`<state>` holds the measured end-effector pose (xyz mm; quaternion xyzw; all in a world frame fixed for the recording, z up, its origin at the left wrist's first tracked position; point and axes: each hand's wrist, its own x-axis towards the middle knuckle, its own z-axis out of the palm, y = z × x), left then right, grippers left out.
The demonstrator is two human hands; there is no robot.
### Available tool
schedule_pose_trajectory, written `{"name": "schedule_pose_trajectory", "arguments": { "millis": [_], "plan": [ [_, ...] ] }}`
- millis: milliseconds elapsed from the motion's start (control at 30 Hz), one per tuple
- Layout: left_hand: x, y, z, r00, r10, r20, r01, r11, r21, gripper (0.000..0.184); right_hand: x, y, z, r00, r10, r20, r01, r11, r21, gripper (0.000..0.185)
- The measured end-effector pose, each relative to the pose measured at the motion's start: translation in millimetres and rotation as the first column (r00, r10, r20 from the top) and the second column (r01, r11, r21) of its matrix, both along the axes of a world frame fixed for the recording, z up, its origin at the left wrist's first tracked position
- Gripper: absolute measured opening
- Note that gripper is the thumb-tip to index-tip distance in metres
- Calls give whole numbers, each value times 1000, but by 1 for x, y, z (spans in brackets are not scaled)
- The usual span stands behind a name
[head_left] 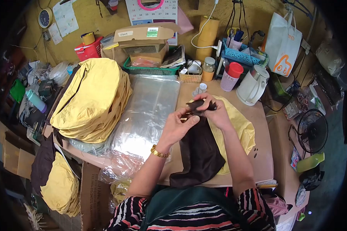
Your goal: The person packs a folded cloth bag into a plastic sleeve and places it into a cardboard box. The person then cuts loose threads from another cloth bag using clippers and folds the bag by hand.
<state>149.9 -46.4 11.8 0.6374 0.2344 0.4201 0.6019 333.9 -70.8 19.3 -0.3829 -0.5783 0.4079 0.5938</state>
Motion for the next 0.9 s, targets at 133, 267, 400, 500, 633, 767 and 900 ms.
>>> {"name": "schedule_pose_trajectory", "arguments": {
  "millis": [133,267,400,500,633,767,900],
  "plan": [
    [0,-10,1,993,28,111,-22,998,-52,35,-19,-22,8,987,73,145,-80,996,42,20],
    [-12,-16,3,966,-63,252,100,985,-137,25,-14,-35,35,981,181,-74,-190,973,-133,36],
    [-15,-26,4,976,-76,206,106,985,-138,20,-16,-25,37,987,146,64,-134,977,-167,26],
    [-27,-18,-2,928,359,98,-372,912,174,16,-19,-28,31,974,5,225,31,987,-158,13],
    [-89,21,2,796,364,485,-388,920,-54,21,-6,-34,33,979,-137,152,156,981,-116,16],
    [-94,11,29,749,580,320,-619,785,25,19,-12,-34,33,981,-127,149,142,985,-95,16],
    [-46,-18,29,931,350,105,-364,870,332,52,-18,-28,31,957,-79,277,97,994,-53,15]
  ]
}}
